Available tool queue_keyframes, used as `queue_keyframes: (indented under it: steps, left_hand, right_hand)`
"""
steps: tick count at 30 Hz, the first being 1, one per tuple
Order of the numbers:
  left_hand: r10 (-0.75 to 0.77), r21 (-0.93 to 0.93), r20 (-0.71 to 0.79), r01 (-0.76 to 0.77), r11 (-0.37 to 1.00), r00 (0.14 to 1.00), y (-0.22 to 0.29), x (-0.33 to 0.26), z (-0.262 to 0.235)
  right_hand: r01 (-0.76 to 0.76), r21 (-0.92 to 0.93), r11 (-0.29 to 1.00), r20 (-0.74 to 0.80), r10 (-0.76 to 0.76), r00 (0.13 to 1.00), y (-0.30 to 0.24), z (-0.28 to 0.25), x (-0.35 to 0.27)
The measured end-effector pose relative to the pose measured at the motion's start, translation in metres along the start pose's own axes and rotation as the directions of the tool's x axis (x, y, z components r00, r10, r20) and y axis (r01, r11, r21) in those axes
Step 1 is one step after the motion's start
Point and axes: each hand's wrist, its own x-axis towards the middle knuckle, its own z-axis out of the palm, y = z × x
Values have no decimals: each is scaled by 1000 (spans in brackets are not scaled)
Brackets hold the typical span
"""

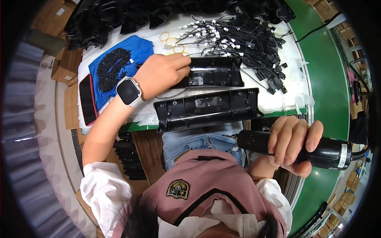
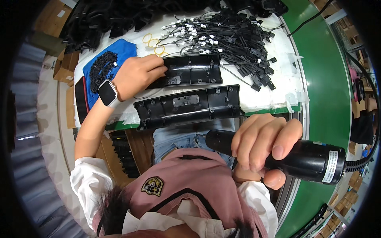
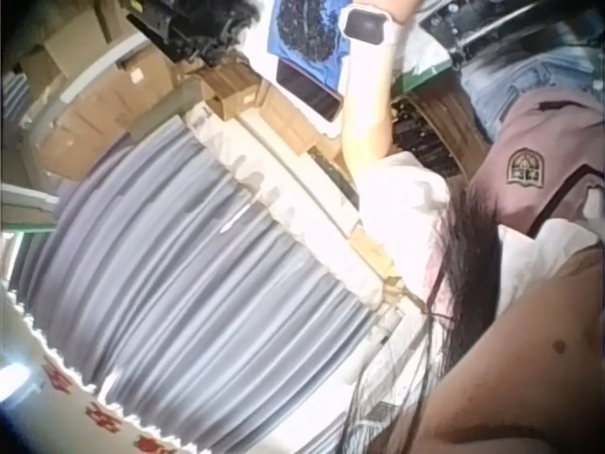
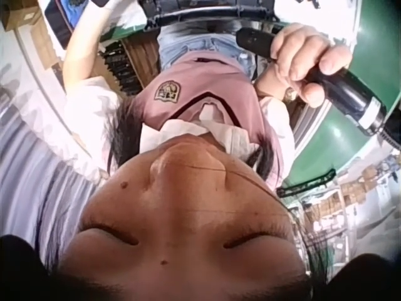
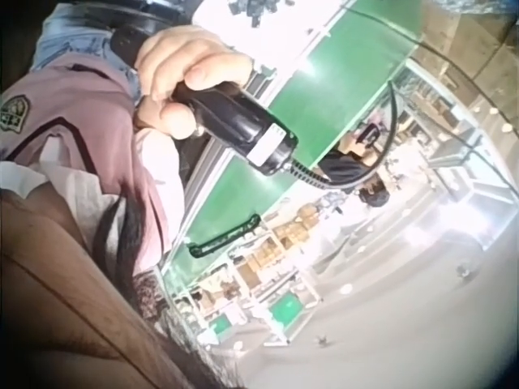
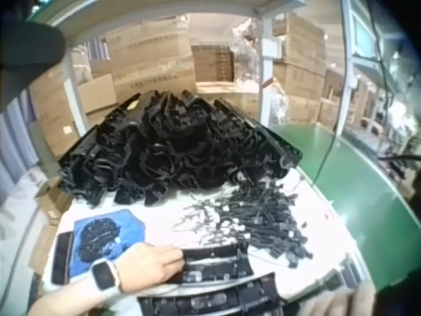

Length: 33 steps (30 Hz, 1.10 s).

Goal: Assembling plastic electronic housings using an electric screwdriver and wiring components.

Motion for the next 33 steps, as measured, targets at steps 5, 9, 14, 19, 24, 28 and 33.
queue_keyframes:
  steps: [5, 9, 14, 19, 24, 28, 33]
  left_hand:
    - [-72, -100, -195, 53, 994, 978, 16, -2, -12]
    - [-80, -182, -176, 48, 982, 981, 52, -4, -11]
    - [-147, -282, -161, 97, 955, 976, 72, -3, 8]
    - [-197, -261, -153, 152, 953, 968, 77, 5, 21]
    - [-215, -224, -138, 181, 958, 967, 84, 2, 18]
    - [-222, -188, -147, 193, 963, 964, 83, 3, 16]
    - [-250, -296, -129, 203, 933, 960, 76, 1, 22]
  right_hand:
    - [20, -9, 1000, -15, -20, 1000, -2, -3, -1]
    - [92, -7, 996, 20, -92, 996, -5, -5, 3]
    - [36, -119, 992, 118, -22, 993, -21, -13, 14]
    - [32, -317, 948, 155, 19, 988, -27, -15, 26]
    - [20, -441, 897, 138, 46, 989, -20, -14, 41]
    - [6, -462, 887, 167, 81, 983, -14, -14, 53]
    - [-79, -448, 891, 173, 174, 969, 2, -14, 70]
